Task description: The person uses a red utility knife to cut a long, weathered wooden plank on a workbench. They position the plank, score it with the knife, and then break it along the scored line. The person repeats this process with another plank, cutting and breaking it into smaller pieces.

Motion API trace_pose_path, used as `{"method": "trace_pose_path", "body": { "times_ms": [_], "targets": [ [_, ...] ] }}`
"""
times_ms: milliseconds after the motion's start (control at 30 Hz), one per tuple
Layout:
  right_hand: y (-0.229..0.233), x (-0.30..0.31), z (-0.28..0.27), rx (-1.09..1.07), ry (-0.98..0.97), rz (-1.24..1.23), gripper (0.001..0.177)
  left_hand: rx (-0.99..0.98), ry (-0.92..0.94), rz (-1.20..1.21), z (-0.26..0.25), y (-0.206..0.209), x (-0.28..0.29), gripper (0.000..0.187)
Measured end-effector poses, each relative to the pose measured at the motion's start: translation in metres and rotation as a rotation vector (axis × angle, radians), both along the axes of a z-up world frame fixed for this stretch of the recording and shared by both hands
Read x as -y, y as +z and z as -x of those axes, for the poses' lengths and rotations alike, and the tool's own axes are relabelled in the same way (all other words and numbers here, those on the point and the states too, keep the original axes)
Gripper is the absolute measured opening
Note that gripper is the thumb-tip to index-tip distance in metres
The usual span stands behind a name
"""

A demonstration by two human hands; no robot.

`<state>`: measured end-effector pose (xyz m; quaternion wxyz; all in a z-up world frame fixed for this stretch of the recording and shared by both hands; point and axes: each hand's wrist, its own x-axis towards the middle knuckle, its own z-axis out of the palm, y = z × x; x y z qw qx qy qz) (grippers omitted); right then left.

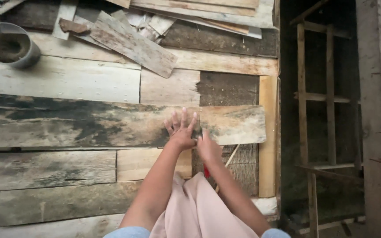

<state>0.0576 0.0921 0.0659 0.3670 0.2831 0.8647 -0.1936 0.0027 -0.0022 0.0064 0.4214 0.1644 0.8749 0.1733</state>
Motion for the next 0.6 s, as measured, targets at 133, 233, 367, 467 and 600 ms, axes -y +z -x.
{"method": "trace_pose_path", "body": {
  "times_ms": [133, 233, 367, 467, 600],
  "targets": [
    [-0.039, -0.026, -0.054, -0.146, 0.099, -0.05, 0.032, -0.029, -0.029, 0.026, -0.003, -0.013, -0.004, 0.11],
    [-0.042, -0.061, -0.056, -0.225, 0.043, -0.058, 0.039, -0.032, 0.019, 0.014, -0.003, -0.007, -0.005, 0.093],
    [-0.044, -0.121, -0.057, -0.237, -0.147, -0.002, 0.046, -0.056, 0.061, 0.025, -0.008, -0.008, -0.01, 0.077],
    [0.02, -0.111, -0.043, -0.196, -0.167, 0.209, 0.048, -0.077, 0.08, 0.054, -0.007, -0.013, -0.014, 0.073],
    [-0.079, -0.202, -0.037, -0.442, -0.242, -0.17, 0.034, -0.106, 0.095, 0.111, -0.009, -0.02, -0.023, 0.074]
  ]
}}
